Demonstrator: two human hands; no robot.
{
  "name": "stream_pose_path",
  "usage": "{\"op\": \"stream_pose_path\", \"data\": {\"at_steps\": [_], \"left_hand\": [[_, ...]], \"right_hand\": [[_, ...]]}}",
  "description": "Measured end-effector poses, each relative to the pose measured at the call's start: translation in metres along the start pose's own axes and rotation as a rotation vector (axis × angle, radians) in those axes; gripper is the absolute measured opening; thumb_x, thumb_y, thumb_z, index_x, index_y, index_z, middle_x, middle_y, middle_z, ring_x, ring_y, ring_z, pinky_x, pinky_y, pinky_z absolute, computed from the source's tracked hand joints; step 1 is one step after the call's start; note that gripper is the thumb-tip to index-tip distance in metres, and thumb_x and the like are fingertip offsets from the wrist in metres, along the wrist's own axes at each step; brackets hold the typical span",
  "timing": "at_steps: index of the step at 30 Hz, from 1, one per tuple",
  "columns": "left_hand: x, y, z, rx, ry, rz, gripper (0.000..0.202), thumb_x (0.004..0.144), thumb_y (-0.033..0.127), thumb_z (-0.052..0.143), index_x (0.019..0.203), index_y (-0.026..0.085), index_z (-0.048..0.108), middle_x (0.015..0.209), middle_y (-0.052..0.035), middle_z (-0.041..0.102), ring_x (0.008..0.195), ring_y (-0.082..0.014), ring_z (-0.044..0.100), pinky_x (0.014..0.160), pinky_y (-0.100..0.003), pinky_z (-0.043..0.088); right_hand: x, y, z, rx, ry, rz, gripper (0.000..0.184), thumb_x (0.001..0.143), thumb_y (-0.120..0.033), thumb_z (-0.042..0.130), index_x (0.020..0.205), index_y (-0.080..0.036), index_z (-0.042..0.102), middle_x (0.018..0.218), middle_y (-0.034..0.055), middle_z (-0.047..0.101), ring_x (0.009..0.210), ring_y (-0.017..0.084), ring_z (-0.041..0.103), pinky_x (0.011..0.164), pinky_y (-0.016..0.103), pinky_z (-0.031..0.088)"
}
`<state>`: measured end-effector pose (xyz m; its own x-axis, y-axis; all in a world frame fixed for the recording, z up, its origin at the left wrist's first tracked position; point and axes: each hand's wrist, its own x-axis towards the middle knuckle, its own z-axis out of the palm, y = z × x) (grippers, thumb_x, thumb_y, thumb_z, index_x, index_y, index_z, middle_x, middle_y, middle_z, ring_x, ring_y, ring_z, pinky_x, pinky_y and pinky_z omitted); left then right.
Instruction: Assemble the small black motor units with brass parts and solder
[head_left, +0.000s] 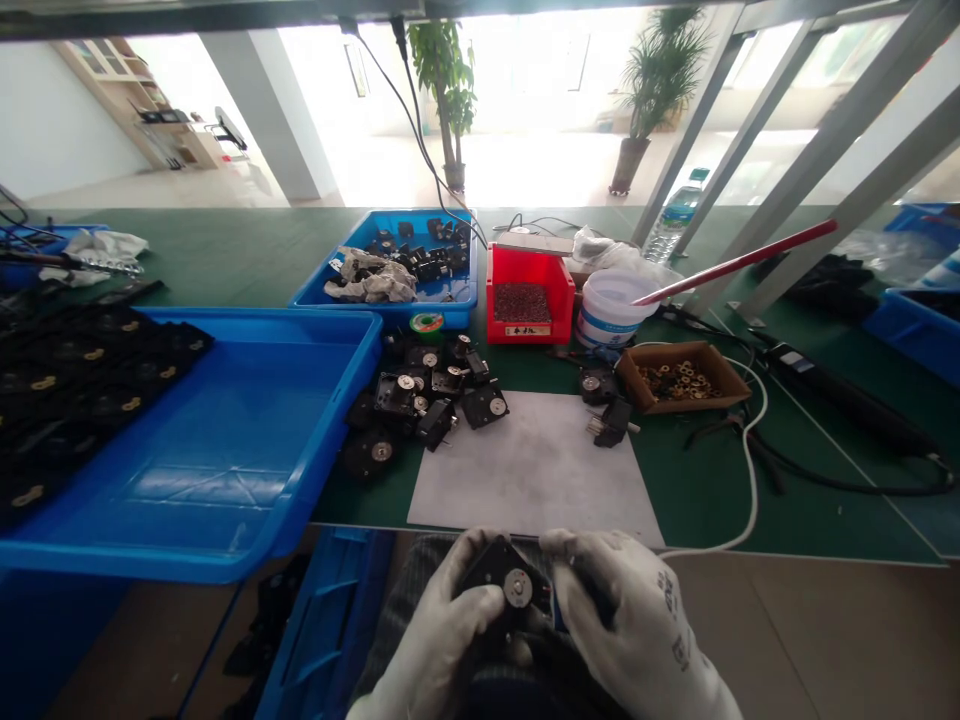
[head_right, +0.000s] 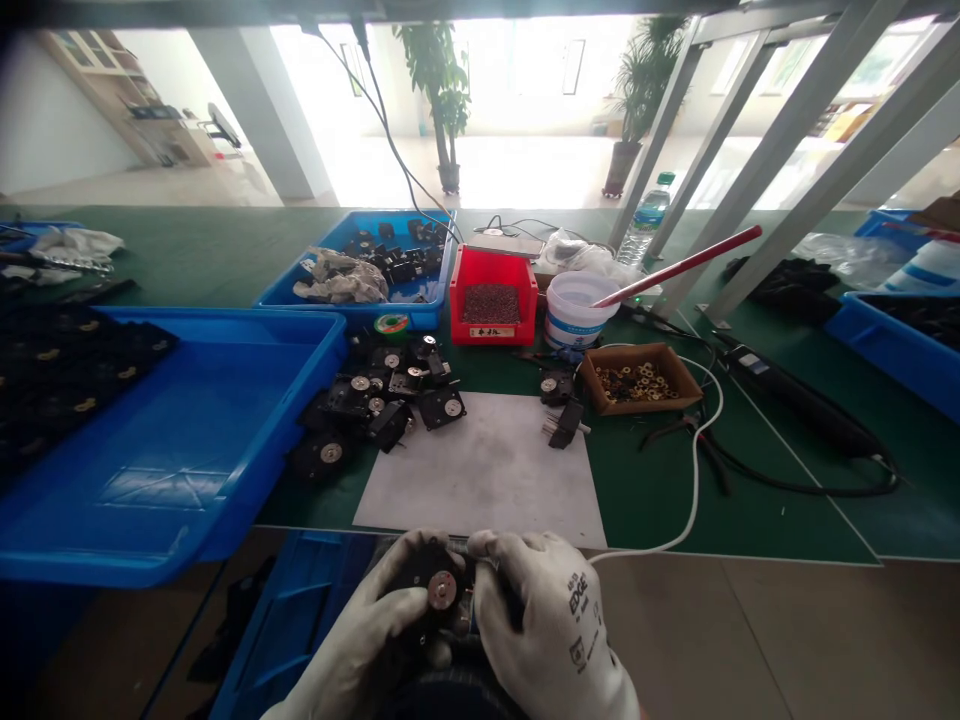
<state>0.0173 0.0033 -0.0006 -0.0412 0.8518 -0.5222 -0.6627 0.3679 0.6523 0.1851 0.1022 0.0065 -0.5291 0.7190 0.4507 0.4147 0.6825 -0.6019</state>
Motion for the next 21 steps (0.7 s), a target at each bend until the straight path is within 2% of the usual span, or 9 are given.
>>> {"op": "stream_pose_path", "data": {"at_steps": [4, 10, 15, 21], "left_hand": [[0.0011, 0.0002, 0.0042, 0.119, 0.018, 0.024, 0.061, 0.080, 0.026, 0.077, 0.138, 0.022, 0.057, 0.111, -0.0087, 0.074, 0.075, -0.0194, 0.071, 0.062, -0.026, 0.058], [0.0000, 0.0006, 0.0061, 0.198, -0.024, 0.083, 0.056, 0.079, 0.041, 0.082, 0.128, 0.019, 0.064, 0.103, -0.0085, 0.074, 0.073, -0.0201, 0.070, 0.058, -0.026, 0.058], [-0.0015, 0.0023, 0.0053, 0.253, -0.024, 0.091, 0.053, 0.083, 0.033, 0.075, 0.132, 0.017, 0.062, 0.099, -0.0078, 0.074, 0.062, -0.0151, 0.065, 0.057, -0.025, 0.057], [-0.0025, 0.0022, 0.0052, 0.251, -0.029, 0.096, 0.057, 0.082, 0.035, 0.077, 0.134, 0.016, 0.062, 0.101, -0.0093, 0.074, 0.067, -0.0179, 0.066, 0.057, -0.026, 0.057]], "right_hand": [[0.0012, -0.0043, 0.0010, -0.037, -0.007, -0.051, 0.020, 0.098, -0.017, 0.053, 0.103, -0.027, 0.069, 0.082, -0.0028, 0.075, 0.070, 0.019, 0.069, 0.069, 0.033, 0.046], [0.0049, -0.0080, 0.0009, -0.048, -0.032, -0.079, 0.020, 0.096, -0.016, 0.053, 0.098, -0.027, 0.070, 0.074, -0.0030, 0.070, 0.063, 0.019, 0.064, 0.065, 0.033, 0.039], [0.0023, -0.0072, 0.0028, -0.053, -0.039, -0.050, 0.020, 0.096, -0.018, 0.053, 0.098, -0.027, 0.071, 0.074, -0.0018, 0.068, 0.067, 0.021, 0.063, 0.068, 0.034, 0.036], [0.0029, -0.0077, 0.0032, -0.051, -0.067, -0.036, 0.021, 0.096, -0.018, 0.052, 0.097, -0.028, 0.071, 0.074, -0.0025, 0.068, 0.065, 0.020, 0.062, 0.068, 0.034, 0.035]]}}
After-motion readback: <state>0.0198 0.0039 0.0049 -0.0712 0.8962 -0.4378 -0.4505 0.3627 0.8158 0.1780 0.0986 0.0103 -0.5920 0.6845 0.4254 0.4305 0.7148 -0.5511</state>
